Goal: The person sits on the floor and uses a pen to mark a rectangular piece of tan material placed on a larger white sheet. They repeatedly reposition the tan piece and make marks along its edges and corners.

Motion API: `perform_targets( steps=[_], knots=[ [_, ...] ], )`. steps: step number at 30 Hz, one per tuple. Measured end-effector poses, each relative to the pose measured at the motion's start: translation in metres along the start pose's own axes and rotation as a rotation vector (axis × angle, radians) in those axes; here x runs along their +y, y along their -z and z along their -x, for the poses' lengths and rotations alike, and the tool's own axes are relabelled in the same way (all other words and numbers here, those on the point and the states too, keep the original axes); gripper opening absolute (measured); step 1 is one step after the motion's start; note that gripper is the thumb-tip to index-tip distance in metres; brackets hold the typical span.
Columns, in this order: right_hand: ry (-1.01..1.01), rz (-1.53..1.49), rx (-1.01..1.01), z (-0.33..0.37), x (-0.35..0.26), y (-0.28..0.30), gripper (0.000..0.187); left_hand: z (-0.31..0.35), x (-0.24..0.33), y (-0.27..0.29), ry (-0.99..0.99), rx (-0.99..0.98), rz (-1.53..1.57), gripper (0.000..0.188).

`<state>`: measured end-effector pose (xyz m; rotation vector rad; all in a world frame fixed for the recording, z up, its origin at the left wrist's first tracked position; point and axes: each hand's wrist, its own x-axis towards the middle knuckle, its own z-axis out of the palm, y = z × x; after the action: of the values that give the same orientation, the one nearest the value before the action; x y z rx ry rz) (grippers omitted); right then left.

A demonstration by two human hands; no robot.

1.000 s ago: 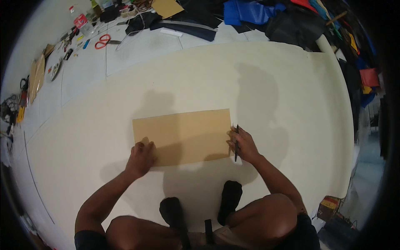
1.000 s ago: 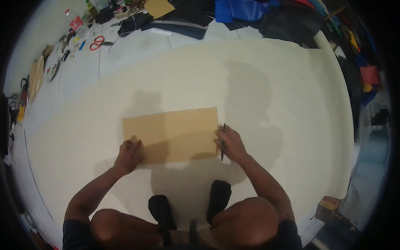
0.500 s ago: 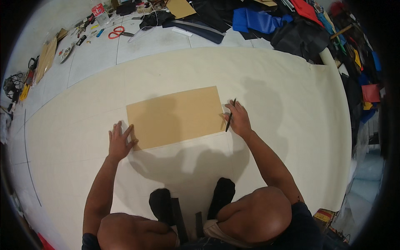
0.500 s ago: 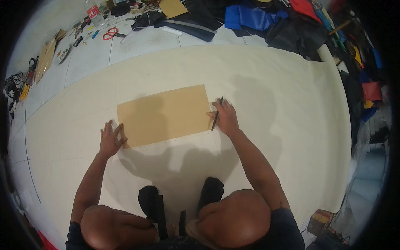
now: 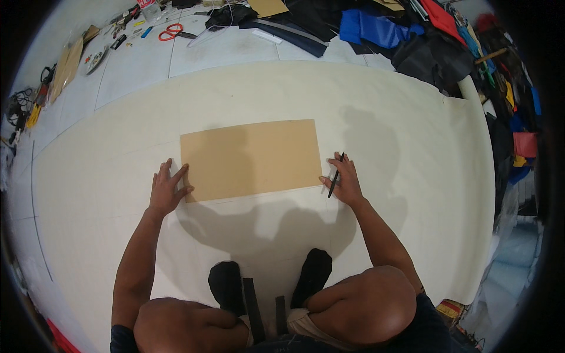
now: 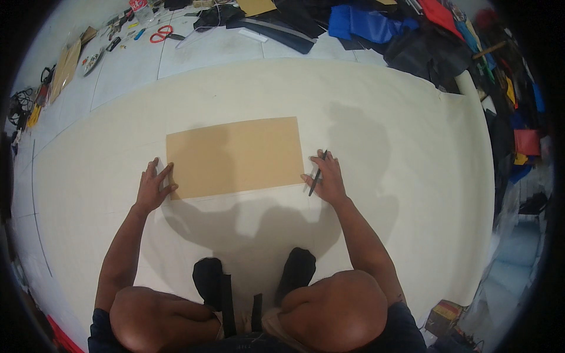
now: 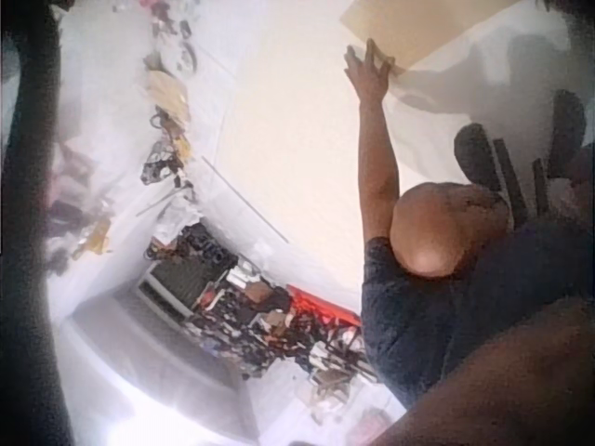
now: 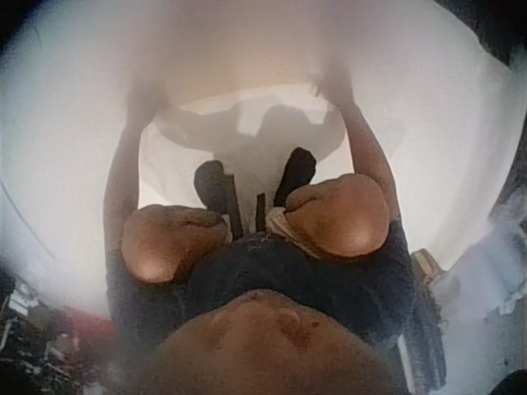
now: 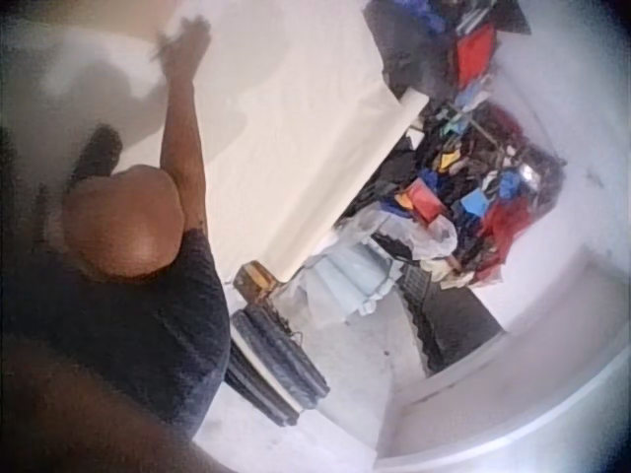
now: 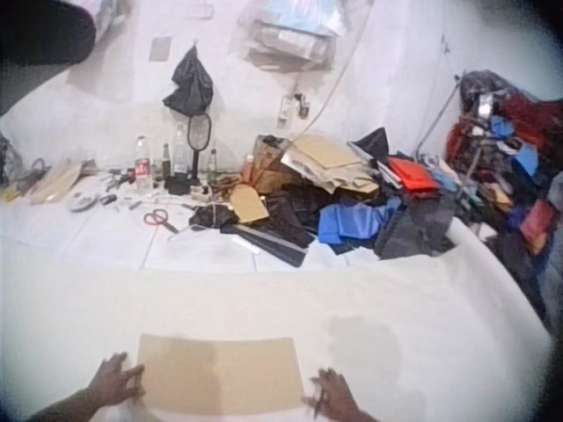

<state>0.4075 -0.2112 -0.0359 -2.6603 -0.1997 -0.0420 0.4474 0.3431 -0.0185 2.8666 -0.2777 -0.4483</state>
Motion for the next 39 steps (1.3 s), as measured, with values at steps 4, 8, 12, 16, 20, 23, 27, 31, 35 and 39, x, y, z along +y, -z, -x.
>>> perform_targets(
  steps=[4, 8, 12, 16, 20, 23, 27, 31, 35, 39],
  knots=[
    [-0.006, -0.061, -0.026, -0.002, 0.003, 0.000, 0.065, 0.002, -0.005, -0.003, -0.005, 0.014, 0.004, 0.073],
    [-0.057, -0.064, -0.055, 0.000, 0.003, -0.001, 0.066, 0.003, -0.002, 0.000, -0.026, 0.014, 0.004, 0.077],
    [-0.064, -0.100, -0.061, 0.002, 0.006, 0.002, 0.067, 0.002, 0.006, 0.005, -0.002, -0.015, 0.042, 0.078],
    [-0.017, -0.094, -0.048, -0.002, 0.009, -0.002, 0.067, 0.006, 0.002, 0.004, 0.005, 0.009, 0.067, 0.076],
    [0.069, -0.103, 0.001, -0.002, 0.015, -0.007, 0.064, 0.005, -0.006, 0.002, -0.045, 0.044, 0.184, 0.076],
    [0.052, 0.000, 0.020, 0.004, 0.010, -0.010, 0.062, 0.010, -0.011, 0.011, -0.072, 0.004, 0.076, 0.078],
    [-0.042, -0.015, -0.031, 0.005, -0.001, -0.006, 0.061, 0.009, -0.012, 0.017, -0.076, -0.037, 0.072, 0.083],
    [-0.073, 0.001, -0.061, -0.001, -0.009, -0.002, 0.061, 0.014, -0.019, 0.014, -0.077, -0.047, 0.053, 0.087],
    [-0.070, -0.024, -0.065, -0.003, -0.011, 0.005, 0.061, 0.014, -0.014, 0.014, -0.071, -0.049, 0.060, 0.090],
    [-0.128, -0.123, -0.059, -0.002, -0.013, 0.005, 0.062, 0.015, -0.014, 0.014, -0.074, -0.031, 0.092, 0.090]
  ],
)
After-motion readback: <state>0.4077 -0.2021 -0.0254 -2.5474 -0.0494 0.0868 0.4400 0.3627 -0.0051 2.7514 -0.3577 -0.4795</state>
